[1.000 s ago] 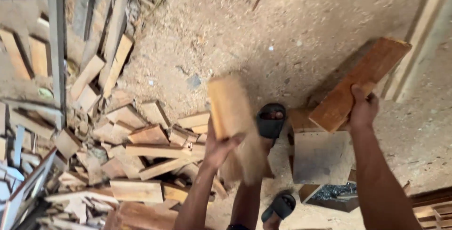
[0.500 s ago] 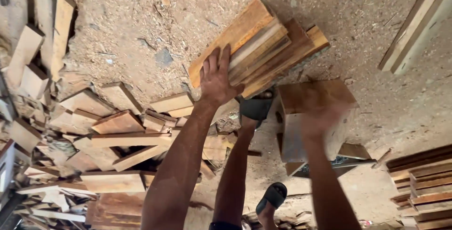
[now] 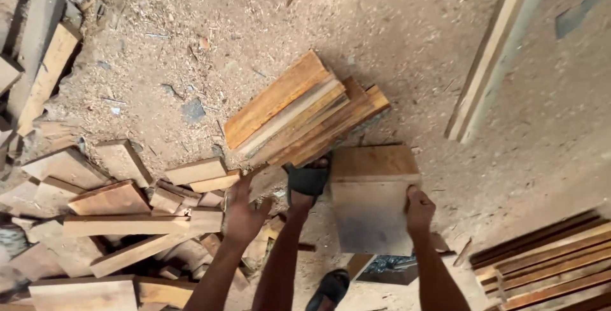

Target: Operating a table saw to cut wooden boards and using a measuring tape to check dimensions in a workshop.

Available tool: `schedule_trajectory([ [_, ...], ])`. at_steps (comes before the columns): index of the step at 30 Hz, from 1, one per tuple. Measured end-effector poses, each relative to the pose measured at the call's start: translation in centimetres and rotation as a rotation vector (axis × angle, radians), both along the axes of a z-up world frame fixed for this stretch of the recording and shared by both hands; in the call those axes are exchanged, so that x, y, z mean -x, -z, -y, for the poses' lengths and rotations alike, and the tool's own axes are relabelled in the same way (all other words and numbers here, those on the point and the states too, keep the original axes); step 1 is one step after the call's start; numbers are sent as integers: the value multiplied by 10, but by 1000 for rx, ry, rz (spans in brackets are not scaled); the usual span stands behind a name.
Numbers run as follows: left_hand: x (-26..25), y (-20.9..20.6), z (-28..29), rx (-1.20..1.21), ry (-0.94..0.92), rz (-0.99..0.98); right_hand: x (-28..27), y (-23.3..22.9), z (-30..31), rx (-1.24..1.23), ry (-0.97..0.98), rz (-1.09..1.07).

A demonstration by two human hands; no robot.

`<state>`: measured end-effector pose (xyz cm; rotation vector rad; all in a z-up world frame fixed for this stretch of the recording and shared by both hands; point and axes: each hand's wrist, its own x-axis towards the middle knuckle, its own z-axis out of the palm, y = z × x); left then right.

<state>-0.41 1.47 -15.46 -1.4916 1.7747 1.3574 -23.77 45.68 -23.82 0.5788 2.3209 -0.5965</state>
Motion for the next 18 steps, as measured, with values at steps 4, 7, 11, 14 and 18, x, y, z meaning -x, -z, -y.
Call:
schedule_trajectory([
  [4,-160,-6,-79,-92,-108,148,31,-8,17,183,-82,-149],
  [7,-260,-79,-153,-29,69,353,105,-22,44,72,-191,9],
  [11,-180,-16,-156,-234,-369,-197,198,-105,176,259,-59,214],
  [14,15,52,-118,-357,-696,-638,259,-148,271,625,12,185],
  [18,97,110,-110,-650,-1074,-860,341,-124,328,866,-160,89],
])
